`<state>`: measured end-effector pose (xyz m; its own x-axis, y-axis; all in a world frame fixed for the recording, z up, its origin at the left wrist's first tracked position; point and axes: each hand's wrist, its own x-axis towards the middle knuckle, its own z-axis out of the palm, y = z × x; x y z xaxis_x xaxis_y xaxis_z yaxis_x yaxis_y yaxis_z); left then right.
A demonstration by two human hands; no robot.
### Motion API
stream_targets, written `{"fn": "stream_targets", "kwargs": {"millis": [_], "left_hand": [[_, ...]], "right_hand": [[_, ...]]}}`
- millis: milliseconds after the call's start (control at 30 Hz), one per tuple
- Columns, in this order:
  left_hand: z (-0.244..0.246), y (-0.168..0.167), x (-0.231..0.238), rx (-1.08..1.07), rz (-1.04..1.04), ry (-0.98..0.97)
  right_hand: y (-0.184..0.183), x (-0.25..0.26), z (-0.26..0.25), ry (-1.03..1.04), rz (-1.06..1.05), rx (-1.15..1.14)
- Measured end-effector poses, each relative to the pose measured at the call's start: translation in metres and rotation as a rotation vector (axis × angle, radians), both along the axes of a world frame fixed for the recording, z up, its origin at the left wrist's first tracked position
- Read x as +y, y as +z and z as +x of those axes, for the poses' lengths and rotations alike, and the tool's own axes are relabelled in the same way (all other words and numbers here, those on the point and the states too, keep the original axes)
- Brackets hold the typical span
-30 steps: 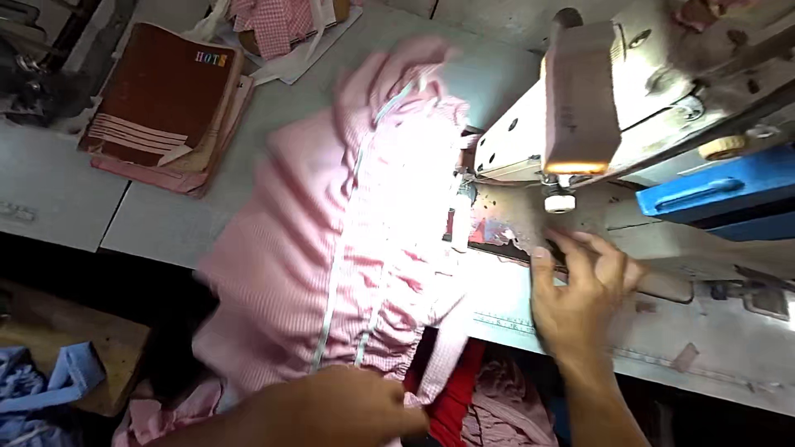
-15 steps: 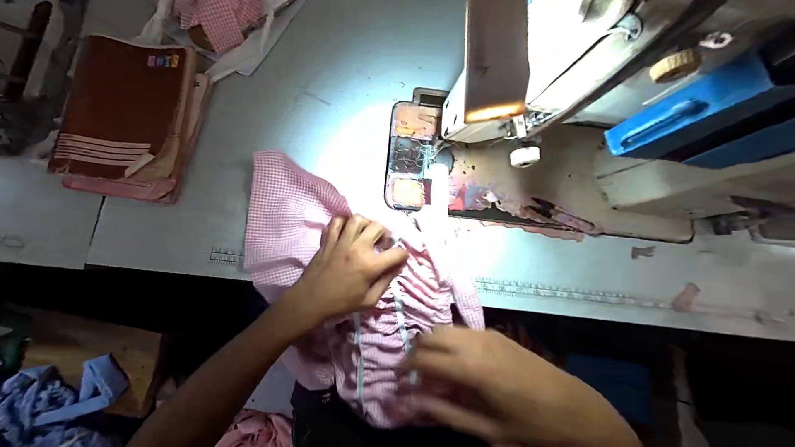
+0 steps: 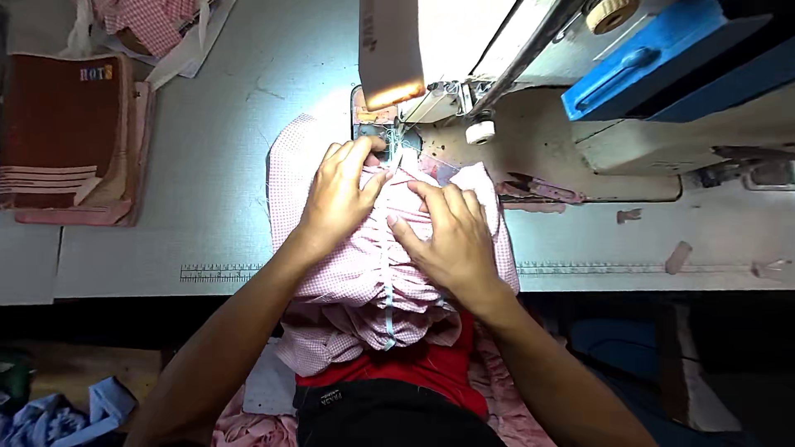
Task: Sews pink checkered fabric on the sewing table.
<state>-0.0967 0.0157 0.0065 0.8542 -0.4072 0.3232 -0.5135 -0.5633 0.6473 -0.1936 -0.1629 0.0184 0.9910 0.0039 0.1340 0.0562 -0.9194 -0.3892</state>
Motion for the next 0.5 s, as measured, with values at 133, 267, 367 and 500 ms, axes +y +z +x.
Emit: {"fn": "stream_targets", "kwargs": {"millis": [133, 267, 367, 500], "left_hand": [[0.001, 0.000, -0.003, -0.082, 0.067, 0.017], [-0.002, -0.003, 0.001, -0.124, 0.141, 0.024], [-0.002, -0.003, 0.000, -0.149, 0.218, 0.045], [0.005, -0.001, -0.002, -0.068, 0.231, 0.015]], "right_hand": [[-0.003, -0.002, 0.014, 0.088, -0.096, -0.029], [-0.005, -0.005, 0.020, 0.149, -0.176, -0.029], [-0.006, -0.008, 0.022, 0.173, -0.200, -0.025], [-0.004, -0.013, 0.024, 0.178, -0.197, -0.020]]}}
